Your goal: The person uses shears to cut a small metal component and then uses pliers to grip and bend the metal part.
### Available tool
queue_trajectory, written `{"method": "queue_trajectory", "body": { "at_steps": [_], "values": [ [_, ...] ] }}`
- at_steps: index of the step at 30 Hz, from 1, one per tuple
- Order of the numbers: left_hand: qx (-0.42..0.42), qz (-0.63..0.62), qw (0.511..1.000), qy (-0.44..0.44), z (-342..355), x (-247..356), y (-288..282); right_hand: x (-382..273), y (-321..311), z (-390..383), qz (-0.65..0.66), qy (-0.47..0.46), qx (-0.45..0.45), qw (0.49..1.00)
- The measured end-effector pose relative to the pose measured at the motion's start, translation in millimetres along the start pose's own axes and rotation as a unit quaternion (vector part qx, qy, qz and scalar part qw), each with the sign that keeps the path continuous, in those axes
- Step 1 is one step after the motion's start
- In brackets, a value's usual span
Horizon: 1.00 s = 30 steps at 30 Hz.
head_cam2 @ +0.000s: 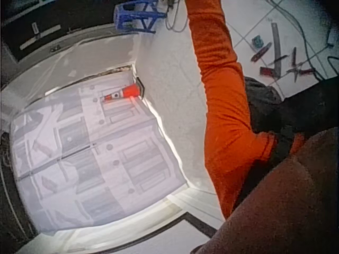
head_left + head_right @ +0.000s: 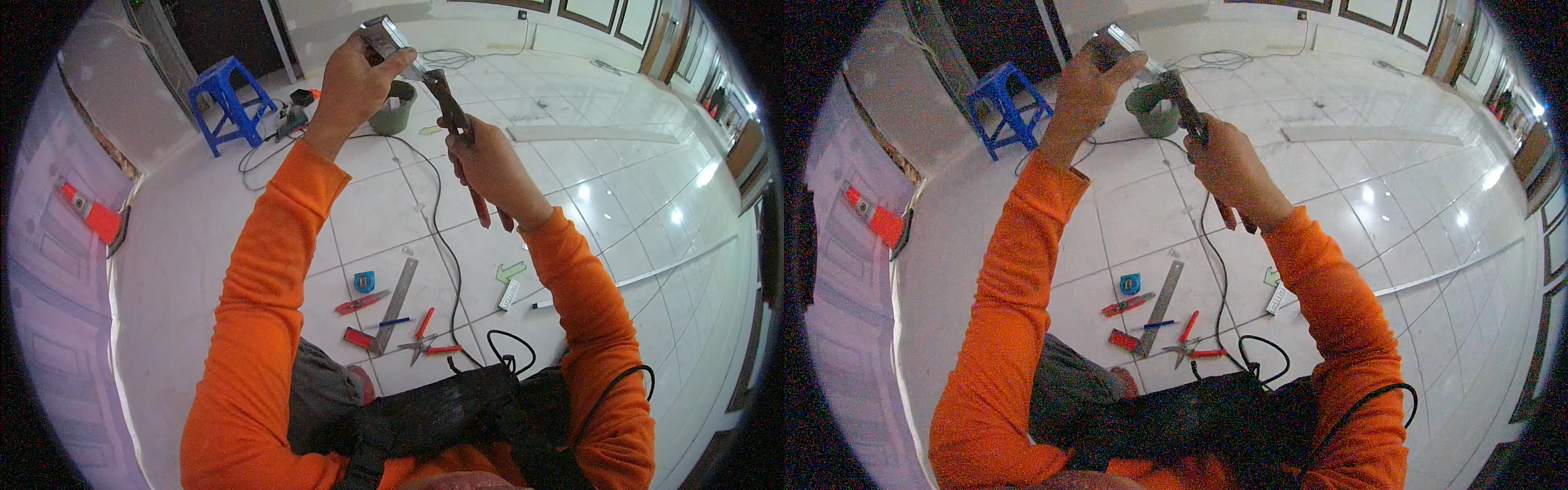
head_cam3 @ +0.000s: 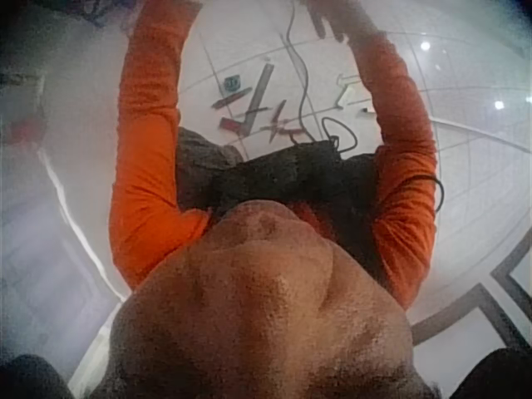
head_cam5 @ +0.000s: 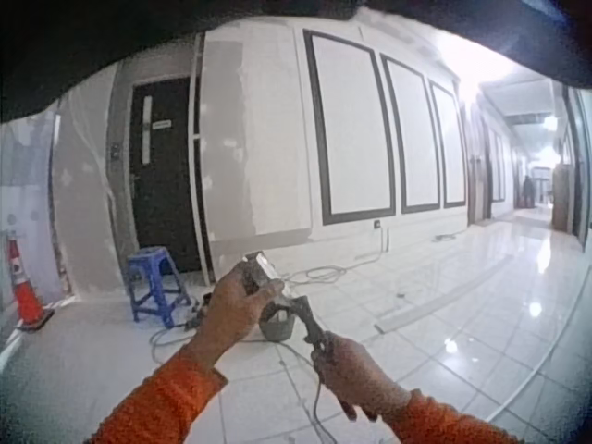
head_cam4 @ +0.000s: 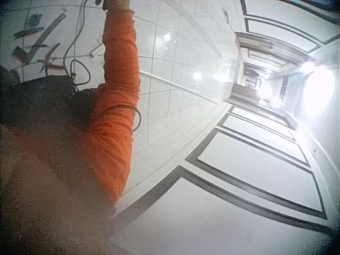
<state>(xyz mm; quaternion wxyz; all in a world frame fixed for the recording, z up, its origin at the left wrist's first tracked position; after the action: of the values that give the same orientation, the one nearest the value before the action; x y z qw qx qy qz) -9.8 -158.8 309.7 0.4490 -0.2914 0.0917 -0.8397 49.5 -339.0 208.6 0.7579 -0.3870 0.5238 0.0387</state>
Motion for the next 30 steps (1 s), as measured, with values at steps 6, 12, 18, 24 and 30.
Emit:
{"method": "queue_trajectory", "body": {
  "at_steps": [6, 12, 18, 24, 30],
  "values": [
    [0.004, 0.034, 0.999, 0.038, 2.4, 1.4, 0.0, -6.2, 1.1, -10.5, 0.084, 0.072, -0.054, 0.992],
    [-0.038, 0.099, 0.991, 0.087, 8.3, 5.5, -1.7, -13.6, 10.9, -14.0, 0.138, 0.086, -0.102, 0.981],
    [-0.052, 0.098, 0.991, 0.075, -0.4, 8.4, 3.0, -10.7, 10.6, -14.7, 0.097, 0.084, -0.093, 0.987],
    [-0.072, 0.106, 0.988, 0.087, -5.2, 12.1, 13.1, -6.7, 10.6, -16.6, 0.09, 0.078, -0.081, 0.99],
    [-0.076, 0.216, 0.967, 0.115, -12.4, 10.9, 31.9, 4.5, 8.7, -13.0, 0.05, 0.082, -0.075, 0.993]
  ]
}}
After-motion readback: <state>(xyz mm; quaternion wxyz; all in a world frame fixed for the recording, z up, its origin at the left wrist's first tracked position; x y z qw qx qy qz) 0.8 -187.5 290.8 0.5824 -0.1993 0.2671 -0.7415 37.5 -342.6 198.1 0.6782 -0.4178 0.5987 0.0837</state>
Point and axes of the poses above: each hand's wrist, its own z-axis towards the middle knuckle, its own y-axis out of the palm, x = y × z, the point moved 7 cm from there along z, towards the middle knuckle, and after that the axes turned 10 degrees about y, right-handed, at the moved point
